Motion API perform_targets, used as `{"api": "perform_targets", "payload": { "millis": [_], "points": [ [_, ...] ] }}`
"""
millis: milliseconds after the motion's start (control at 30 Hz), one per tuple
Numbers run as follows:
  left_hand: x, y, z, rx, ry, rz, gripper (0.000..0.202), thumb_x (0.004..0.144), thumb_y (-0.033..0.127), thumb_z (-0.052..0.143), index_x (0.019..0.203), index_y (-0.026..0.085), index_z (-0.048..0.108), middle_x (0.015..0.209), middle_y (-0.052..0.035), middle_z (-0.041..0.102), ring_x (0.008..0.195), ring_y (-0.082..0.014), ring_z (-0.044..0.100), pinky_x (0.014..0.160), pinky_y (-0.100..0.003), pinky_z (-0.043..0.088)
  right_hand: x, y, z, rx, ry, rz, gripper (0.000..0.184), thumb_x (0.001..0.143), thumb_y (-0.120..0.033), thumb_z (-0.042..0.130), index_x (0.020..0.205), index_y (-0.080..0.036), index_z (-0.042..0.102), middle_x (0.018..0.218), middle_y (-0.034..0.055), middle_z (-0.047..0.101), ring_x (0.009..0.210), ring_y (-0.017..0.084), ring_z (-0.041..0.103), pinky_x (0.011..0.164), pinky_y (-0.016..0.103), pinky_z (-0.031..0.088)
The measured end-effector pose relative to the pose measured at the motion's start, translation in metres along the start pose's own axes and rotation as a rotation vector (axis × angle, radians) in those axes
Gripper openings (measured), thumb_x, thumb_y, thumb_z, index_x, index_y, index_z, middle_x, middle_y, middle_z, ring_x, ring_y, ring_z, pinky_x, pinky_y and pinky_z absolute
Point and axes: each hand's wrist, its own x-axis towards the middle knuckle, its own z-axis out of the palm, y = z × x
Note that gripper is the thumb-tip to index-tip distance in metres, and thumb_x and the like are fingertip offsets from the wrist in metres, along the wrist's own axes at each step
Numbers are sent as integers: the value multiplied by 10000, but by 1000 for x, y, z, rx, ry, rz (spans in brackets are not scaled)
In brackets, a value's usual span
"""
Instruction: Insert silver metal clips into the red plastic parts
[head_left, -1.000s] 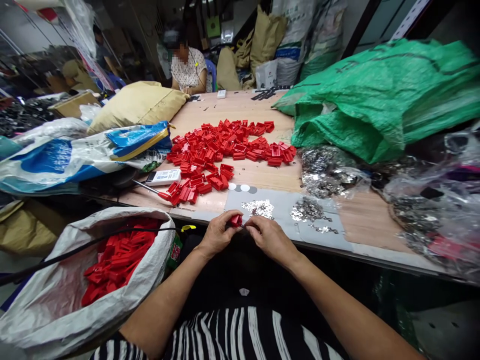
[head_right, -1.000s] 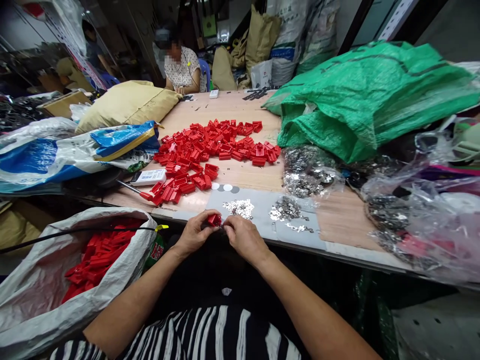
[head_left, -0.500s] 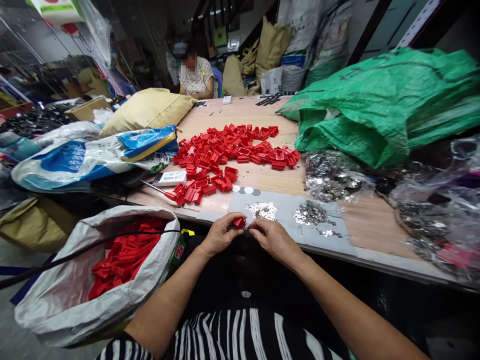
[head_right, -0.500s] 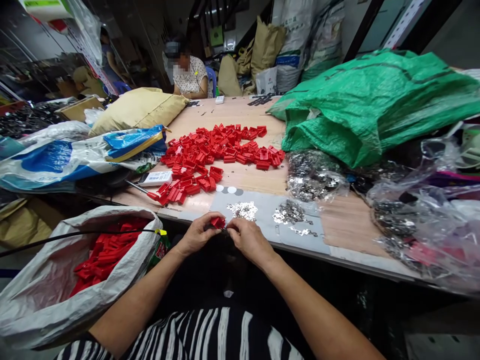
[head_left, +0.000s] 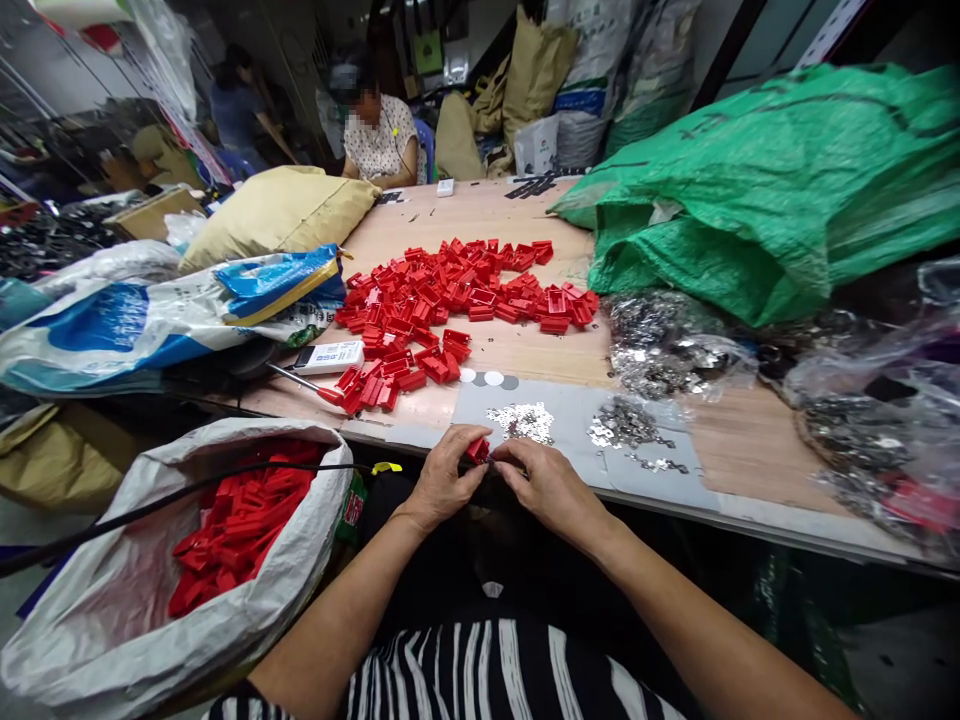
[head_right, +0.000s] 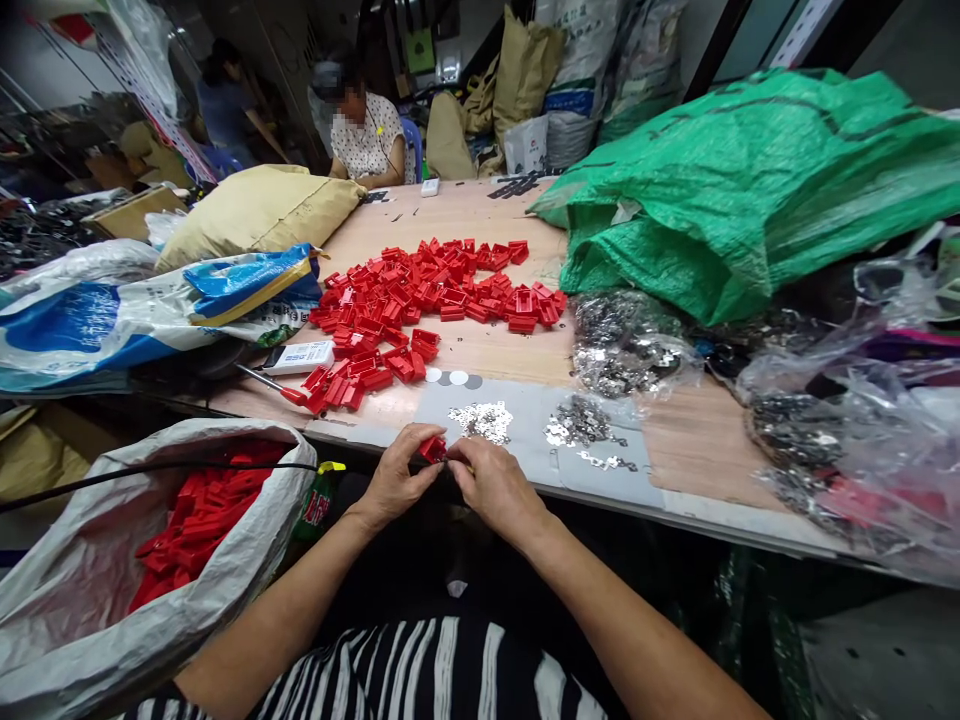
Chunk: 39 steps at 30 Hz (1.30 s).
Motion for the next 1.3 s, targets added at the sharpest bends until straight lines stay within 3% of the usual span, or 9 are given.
{"api": "perform_targets", "payload": {
  "millis": [200,433,767,933,1133,1300],
  "points": [
    [2,-1,-4,-5,-37,-34,606,747,99,610,1315,245,456,1096,-49,622,984,-172,590,937,-373,476,1,-2,7,-70,22,-69,185,860,-60,530,968,-195,596,938,55,627,902,200,596,821,316,466],
    [3,-1,-4,8,-17,-46,459,713,70,594,1148,211,557,1026,-40,642,911,-162,602,863,-326,497,2,-4,13,-214,7,-71,210,872,-45,521,1012,-183,596,972,66,616,936,205,586,819,292,467],
    [4,-1,-5,7,-37,-17,508,722,47,577,1201,216,549,1089,-54,640,970,-170,598,895,-330,488,7,-23,5,-444,-93,-31,257,895,-55,487,1067,-201,609,965,58,617,911,202,569,728,261,457],
    [4,0,-5,23,-31,-21,516,724,59,578,1212,224,541,1051,-47,645,920,-166,605,871,-334,495,8,-14,4,-312,-91,-59,242,890,-65,506,1058,-198,618,988,52,628,935,189,586,804,266,458],
    [3,1,-5,30,-24,-42,494,748,97,602,1221,221,536,979,-35,653,858,-152,610,845,-310,496,-4,4,3,-66,19,-30,156,883,-122,537,970,-197,643,920,38,660,867,186,614,804,295,467],
    [3,1,-5,31,-29,-43,473,766,109,604,1220,223,539,983,-40,657,863,-153,614,845,-310,499,-5,5,2,-40,-22,4,168,879,-124,534,959,-189,667,915,50,681,856,198,626,796,305,467]
  ]
}}
